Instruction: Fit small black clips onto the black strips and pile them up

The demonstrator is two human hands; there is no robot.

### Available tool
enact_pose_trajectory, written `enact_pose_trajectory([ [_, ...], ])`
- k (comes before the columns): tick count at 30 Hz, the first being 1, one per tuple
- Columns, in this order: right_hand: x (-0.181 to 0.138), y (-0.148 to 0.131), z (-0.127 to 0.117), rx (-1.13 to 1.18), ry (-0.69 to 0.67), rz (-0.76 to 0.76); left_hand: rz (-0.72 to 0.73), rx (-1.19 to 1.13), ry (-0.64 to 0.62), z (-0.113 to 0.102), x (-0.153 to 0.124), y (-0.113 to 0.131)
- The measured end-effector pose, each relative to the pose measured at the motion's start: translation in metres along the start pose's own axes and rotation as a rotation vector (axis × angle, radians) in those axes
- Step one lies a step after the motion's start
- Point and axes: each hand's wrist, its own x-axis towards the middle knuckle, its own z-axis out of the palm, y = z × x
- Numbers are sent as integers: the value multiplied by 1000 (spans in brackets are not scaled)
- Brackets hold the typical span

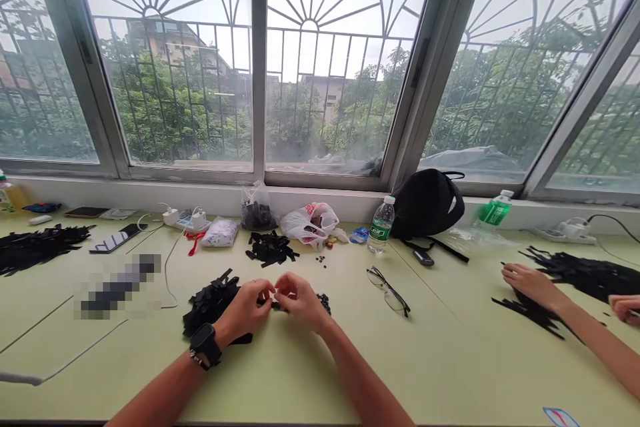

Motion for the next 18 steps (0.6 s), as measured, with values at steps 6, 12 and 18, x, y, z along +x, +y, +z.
enact_pose_trajectory([
  [6, 1, 14, 3, -66, 30, 9, -10, -1, 3, 0, 0, -1],
  [12, 3, 18, 0, -118, 26, 23, -30, 3, 15, 2, -2, -7],
  [18, 4, 20, -1, -120, 19, 41, -35, 1, 13, 4, -1, -9],
])
